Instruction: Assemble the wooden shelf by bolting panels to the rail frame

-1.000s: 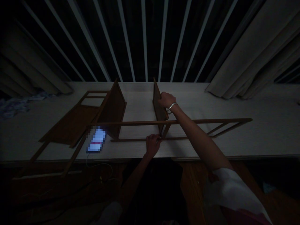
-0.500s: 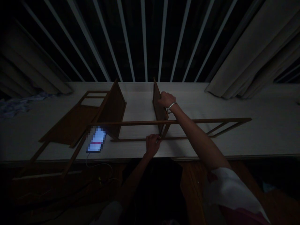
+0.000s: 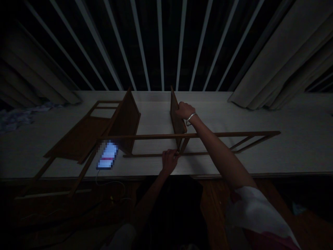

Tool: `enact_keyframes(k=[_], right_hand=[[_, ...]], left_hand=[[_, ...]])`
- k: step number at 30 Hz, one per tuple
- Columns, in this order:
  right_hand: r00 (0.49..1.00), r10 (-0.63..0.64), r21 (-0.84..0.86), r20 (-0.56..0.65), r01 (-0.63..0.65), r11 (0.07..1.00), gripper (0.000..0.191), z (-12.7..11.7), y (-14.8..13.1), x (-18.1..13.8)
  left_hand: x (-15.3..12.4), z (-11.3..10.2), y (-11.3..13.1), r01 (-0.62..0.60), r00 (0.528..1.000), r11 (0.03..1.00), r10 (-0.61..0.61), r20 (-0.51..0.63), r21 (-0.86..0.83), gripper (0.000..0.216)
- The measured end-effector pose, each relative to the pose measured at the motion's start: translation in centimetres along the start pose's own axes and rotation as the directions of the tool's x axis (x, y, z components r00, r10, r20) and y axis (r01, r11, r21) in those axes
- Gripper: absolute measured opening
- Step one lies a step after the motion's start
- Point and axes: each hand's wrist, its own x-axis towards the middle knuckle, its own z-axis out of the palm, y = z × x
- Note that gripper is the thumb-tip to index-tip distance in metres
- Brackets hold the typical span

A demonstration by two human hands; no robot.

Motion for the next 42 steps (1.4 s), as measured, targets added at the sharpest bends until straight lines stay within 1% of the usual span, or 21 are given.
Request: enact_keyframes(k=[10,17,23,28,36,42], right_hand=[[0.999,0.020,0.006,-0.025,-0.020,1.000,0.034,0.17,-0.02,-0.03],[0.999,0.038,0.023,-0.024,-0.038,0.999,0.037,0.29,0.10,0.23],[0.999,-0.019,0.003,0.030,0.019,1.000,0.038,0.05,0.07,0.29],[0.997,-0.053,-0.007,0.053,0.054,0.999,0.039,0.09,0.04,0.42],[1.000,0.015,0.014,0.022,-0.015,1.000,0.038,-0.12,-0.16,-0.12],[1.000,0.029,0.035,0.001,-0.029,0.999,0.038,-0.12,-0.25,-0.29]], left_hand=[[0.01,0.26,-0.18,-0.005,1.000,1.000,0.005,0.001,0.003,0.018],[-0.04,0.27,-0.21,-0.026,1.000,1.000,0.026,-0.014,0.002,0.022],[-0.08,0.23,-0.17,-0.029,1.000,1.000,0.029,-0.007,0.010,0.012],[0.04,0.40,-0.24,-0.020,1.000,1.000,0.020,0.005,0.024,0.018],[-0.03,0.42,-0.36,-0.025,1.000,0.999,0.025,0.002,0.038,0.017],[0.00,0.59,-0.50,-0.028,1.000,0.998,0.028,-0.002,0.063,0.020]])
